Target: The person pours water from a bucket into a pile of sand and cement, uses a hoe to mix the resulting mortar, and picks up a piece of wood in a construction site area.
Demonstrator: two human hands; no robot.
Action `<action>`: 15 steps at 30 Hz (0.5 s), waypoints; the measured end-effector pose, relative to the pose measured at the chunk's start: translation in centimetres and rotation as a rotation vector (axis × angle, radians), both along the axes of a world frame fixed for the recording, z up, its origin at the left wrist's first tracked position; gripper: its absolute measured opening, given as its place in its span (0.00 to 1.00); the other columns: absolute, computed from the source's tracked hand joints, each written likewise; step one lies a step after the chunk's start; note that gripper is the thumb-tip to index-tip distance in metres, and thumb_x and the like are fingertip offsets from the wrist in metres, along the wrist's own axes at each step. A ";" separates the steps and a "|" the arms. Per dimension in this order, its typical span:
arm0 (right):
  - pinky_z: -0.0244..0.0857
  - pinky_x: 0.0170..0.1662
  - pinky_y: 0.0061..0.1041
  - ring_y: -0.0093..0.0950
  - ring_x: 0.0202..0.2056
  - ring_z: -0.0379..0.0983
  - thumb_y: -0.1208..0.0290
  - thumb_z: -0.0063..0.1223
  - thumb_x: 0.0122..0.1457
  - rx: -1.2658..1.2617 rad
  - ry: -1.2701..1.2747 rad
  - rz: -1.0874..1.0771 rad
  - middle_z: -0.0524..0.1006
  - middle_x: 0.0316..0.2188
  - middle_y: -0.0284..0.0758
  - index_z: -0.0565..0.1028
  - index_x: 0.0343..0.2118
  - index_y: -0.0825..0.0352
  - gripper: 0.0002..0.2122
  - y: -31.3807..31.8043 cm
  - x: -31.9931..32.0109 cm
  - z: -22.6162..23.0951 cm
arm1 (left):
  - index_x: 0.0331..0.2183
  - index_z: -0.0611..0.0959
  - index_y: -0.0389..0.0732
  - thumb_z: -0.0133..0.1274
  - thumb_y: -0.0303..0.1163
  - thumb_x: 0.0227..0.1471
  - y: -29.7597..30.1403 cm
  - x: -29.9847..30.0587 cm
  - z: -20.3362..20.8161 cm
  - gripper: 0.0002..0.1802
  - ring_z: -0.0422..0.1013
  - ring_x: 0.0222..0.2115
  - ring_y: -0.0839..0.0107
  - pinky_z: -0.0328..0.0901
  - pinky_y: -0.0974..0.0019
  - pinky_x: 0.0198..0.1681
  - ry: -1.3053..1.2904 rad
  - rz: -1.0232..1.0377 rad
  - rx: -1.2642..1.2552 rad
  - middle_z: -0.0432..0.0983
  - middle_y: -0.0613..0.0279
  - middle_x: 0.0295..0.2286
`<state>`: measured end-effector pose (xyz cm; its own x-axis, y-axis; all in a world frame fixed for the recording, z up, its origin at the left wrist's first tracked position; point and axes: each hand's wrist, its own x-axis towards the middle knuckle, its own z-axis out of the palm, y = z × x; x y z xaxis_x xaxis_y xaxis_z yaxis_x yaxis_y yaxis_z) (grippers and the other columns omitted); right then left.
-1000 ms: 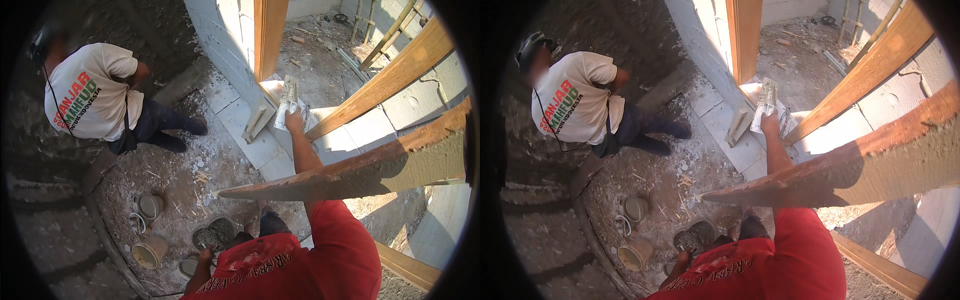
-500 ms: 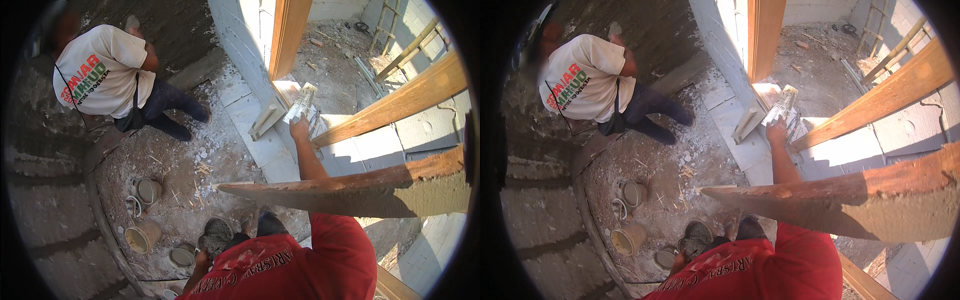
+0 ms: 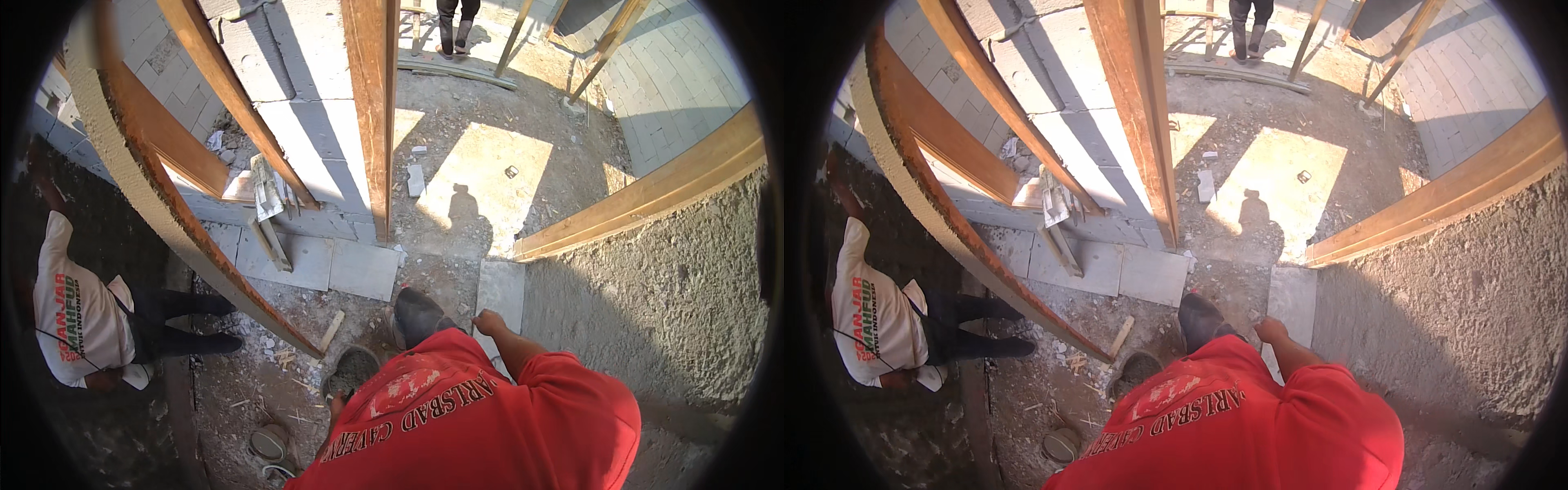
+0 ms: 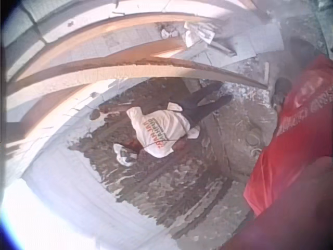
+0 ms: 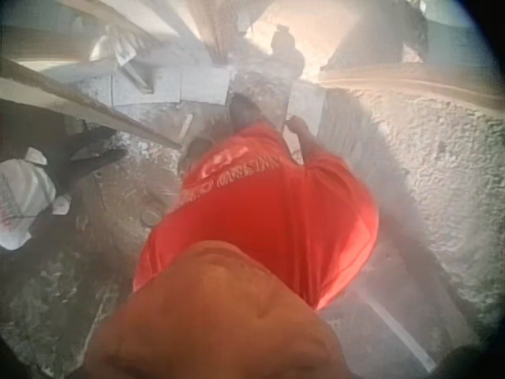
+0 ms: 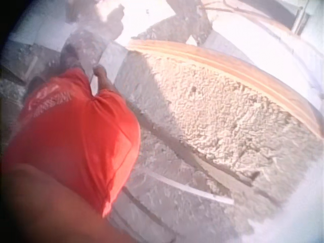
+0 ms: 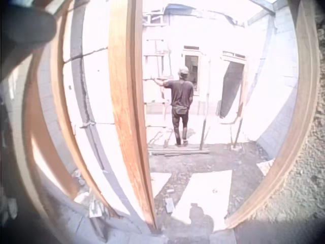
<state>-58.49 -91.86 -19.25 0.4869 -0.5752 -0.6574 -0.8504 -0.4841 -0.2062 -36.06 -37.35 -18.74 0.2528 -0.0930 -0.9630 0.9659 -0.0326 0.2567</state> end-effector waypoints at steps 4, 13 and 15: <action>0.66 0.52 0.41 0.45 0.49 0.73 0.53 0.45 0.61 0.091 0.125 -0.003 0.77 0.45 0.48 0.79 0.42 0.70 0.22 -3.6 -8.3 -2.0 | 0.27 0.74 0.44 0.48 0.47 0.59 -2.7 1.2 0.8 0.17 0.65 0.23 0.69 0.62 0.60 0.28 -0.055 -0.058 0.148 0.68 0.66 0.21; 0.66 0.53 0.38 0.41 0.49 0.73 0.54 0.42 0.61 0.287 -0.157 -0.213 0.78 0.46 0.42 0.81 0.40 0.62 0.19 -7.9 -14.1 -5.6 | 0.28 0.75 0.44 0.48 0.46 0.59 -19.5 5.2 1.7 0.16 0.66 0.23 0.67 0.63 0.59 0.28 -0.103 -0.226 0.376 0.70 0.65 0.21; 0.65 0.55 0.37 0.41 0.51 0.72 0.49 0.46 0.58 0.340 -0.101 -0.092 0.78 0.46 0.42 0.81 0.42 0.60 0.21 -10.6 -16.4 -6.6 | 0.28 0.75 0.44 0.48 0.46 0.59 -26.8 7.3 2.6 0.16 0.66 0.23 0.67 0.63 0.59 0.28 -0.127 -0.278 0.376 0.70 0.64 0.22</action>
